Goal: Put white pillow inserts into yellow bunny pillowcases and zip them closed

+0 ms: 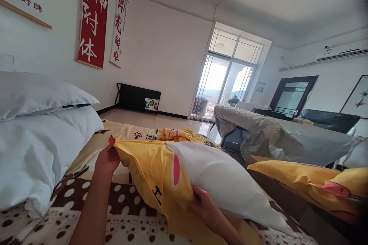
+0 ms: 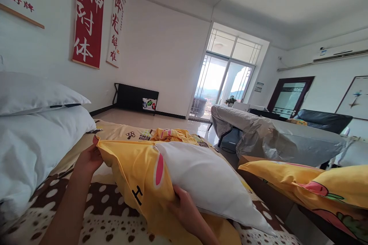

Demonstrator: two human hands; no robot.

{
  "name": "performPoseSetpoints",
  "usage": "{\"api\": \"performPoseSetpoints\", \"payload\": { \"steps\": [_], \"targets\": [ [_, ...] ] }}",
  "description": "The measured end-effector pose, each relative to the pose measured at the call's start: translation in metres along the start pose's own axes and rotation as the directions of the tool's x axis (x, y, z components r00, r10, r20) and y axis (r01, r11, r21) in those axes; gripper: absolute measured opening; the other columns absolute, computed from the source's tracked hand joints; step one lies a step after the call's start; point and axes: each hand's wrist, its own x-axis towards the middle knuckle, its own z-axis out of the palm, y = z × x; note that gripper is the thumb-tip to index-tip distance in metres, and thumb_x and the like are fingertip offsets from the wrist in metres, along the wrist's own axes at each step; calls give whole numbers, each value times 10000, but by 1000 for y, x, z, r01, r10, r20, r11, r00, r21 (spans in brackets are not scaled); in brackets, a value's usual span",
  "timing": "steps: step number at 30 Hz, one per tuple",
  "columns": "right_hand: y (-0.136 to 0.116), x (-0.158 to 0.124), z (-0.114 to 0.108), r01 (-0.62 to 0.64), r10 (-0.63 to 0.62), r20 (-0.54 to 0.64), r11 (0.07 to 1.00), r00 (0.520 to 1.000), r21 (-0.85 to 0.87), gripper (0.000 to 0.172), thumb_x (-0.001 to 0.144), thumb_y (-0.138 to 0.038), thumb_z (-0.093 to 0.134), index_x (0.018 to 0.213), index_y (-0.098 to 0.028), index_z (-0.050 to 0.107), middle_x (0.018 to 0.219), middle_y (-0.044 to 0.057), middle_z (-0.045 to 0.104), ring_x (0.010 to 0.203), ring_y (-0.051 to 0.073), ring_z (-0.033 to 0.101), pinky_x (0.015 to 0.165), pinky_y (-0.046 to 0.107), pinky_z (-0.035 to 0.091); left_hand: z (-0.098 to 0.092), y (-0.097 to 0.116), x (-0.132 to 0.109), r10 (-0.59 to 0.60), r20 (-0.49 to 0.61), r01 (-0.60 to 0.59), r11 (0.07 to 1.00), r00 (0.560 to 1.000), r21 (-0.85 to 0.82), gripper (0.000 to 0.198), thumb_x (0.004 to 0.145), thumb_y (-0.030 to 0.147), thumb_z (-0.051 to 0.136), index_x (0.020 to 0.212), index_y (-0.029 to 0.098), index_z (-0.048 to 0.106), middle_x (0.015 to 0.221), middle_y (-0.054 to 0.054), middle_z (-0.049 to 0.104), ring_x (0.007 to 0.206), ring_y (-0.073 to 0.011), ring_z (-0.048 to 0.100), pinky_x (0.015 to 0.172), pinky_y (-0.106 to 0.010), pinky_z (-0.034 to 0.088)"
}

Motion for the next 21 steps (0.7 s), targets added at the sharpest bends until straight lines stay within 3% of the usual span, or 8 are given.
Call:
{"api": "performPoseSetpoints", "payload": {
  "steps": [6, 21],
  "targets": [
    [-6, 0, 0, 0, 0, 4, 1000, 1000, 8, 261, 742, -212, 553, 979, -141, 637, 933, 32, 661, 866, 209, 540, 750, 275, 427, -1, 0, 1, -10, 0, 10, 1000, 1000, 12, 255, 913, 89, 437, 702, 142, 569, 524, 26, 531, 400, -74, 488, 407, -160, 414],
    [-13, -2, -3, 2, -2, -19, 1000, 1000, -9, 302, 738, -312, 579, 973, -141, 663, 918, 44, 671, 847, 220, 550, 761, 294, 449, -2, 0, 5, -6, -17, 6, 1000, 1000, 18, 256, 918, 122, 456, 684, 144, 558, 492, 36, 486, 386, -74, 464, 369, -161, 390]
  ]
}}
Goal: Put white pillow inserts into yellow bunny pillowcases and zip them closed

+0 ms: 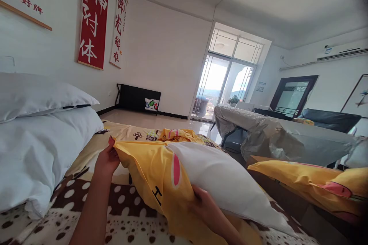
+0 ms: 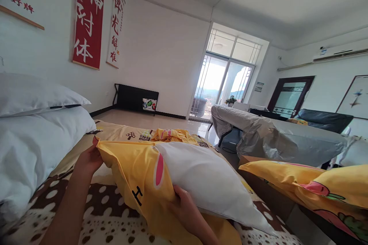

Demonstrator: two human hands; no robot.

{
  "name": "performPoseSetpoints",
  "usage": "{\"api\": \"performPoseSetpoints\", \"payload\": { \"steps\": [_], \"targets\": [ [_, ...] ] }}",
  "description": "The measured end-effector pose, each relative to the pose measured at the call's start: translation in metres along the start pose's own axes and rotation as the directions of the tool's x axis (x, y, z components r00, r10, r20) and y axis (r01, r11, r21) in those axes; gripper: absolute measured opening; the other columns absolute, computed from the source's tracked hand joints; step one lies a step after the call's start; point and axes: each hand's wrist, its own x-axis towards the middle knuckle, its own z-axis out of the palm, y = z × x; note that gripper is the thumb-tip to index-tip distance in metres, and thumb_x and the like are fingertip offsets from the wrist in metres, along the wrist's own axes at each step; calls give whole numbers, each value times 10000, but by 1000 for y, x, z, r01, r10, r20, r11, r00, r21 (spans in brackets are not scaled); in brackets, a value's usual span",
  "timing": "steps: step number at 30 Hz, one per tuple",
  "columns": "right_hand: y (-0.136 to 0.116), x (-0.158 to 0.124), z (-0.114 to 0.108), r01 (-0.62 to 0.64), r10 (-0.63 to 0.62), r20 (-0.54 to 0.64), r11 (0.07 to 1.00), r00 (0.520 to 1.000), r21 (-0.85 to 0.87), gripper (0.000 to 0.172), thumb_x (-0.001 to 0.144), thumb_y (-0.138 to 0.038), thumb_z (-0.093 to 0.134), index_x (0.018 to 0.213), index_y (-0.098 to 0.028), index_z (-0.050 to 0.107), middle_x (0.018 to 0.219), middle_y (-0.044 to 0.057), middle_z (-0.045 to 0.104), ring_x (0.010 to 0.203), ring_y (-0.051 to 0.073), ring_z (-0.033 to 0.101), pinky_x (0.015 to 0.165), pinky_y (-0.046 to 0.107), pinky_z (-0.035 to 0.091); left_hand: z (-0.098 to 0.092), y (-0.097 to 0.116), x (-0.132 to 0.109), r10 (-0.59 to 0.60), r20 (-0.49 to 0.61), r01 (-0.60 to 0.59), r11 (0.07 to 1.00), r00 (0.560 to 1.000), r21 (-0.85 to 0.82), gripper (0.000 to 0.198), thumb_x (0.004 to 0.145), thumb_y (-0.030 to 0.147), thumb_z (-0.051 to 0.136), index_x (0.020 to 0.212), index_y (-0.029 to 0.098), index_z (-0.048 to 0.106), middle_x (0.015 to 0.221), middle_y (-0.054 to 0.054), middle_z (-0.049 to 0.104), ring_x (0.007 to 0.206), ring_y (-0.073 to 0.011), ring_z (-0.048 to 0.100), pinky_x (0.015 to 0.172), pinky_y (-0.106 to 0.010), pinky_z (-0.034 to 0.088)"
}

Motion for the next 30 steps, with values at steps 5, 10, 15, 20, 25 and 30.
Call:
{"api": "performPoseSetpoints", "payload": {
  "steps": [5, 10, 15, 20, 25, 30],
  "targets": [
    [-1, 0, -1, 4, -4, -1, 1000, 1000, 0, 303, 735, -313, 583, 975, -147, 666, 915, 39, 673, 848, 218, 550, 770, 293, 444, 1, 1, -2, -7, 6, 7, 1000, 1000, -1, 270, 923, 121, 446, 677, 143, 553, 493, 35, 493, 390, -79, 476, 371, -168, 399],
    [-2, 1, -1, -13, 13, 2, 1000, 1000, -5, 314, 728, -303, 583, 987, -144, 661, 916, 40, 669, 859, 221, 551, 766, 291, 447, 0, 0, 0, 2, 19, -2, 1000, 1000, -9, 273, 926, 112, 436, 684, 143, 559, 492, 42, 485, 388, -70, 465, 407, -163, 423],
    [0, 1, 0, -20, 20, 0, 999, 1000, -31, 281, 721, -293, 569, 945, -150, 660, 893, 33, 667, 858, 218, 547, 758, 281, 447, 0, 0, 1, 4, 7, -4, 1000, 1000, -9, 266, 924, 120, 447, 686, 141, 563, 501, 37, 501, 401, -75, 478, 408, -169, 421],
    [5, 2, 1, -29, 28, -12, 998, 1000, -53, 259, 700, -256, 562, 918, -150, 651, 856, 19, 658, 823, 201, 532, 738, 267, 433, 2, 0, -1, 3, 0, -3, 1000, 1000, -14, 274, 923, 111, 446, 675, 139, 559, 486, 40, 495, 379, -69, 460, 392, -166, 417],
    [7, 2, 0, -11, 11, -9, 999, 1000, -33, 239, 700, -242, 551, 900, -147, 644, 843, 14, 649, 788, 186, 511, 707, 258, 418, 2, 0, -2, -2, -8, 2, 1000, 1000, -16, 276, 921, 110, 448, 669, 139, 558, 482, 36, 497, 378, -71, 471, 387, -163, 417],
    [9, -1, 3, -2, 1, -15, 1000, 1000, -24, 253, 693, -253, 548, 900, -146, 646, 831, 11, 644, 778, 183, 508, 694, 263, 413, 1, 0, -3, -5, -9, 5, 1000, 1000, -24, 269, 914, 109, 457, 670, 136, 568, 493, 28, 512, 388, -73, 482, 391, -162, 427]
  ]
}}
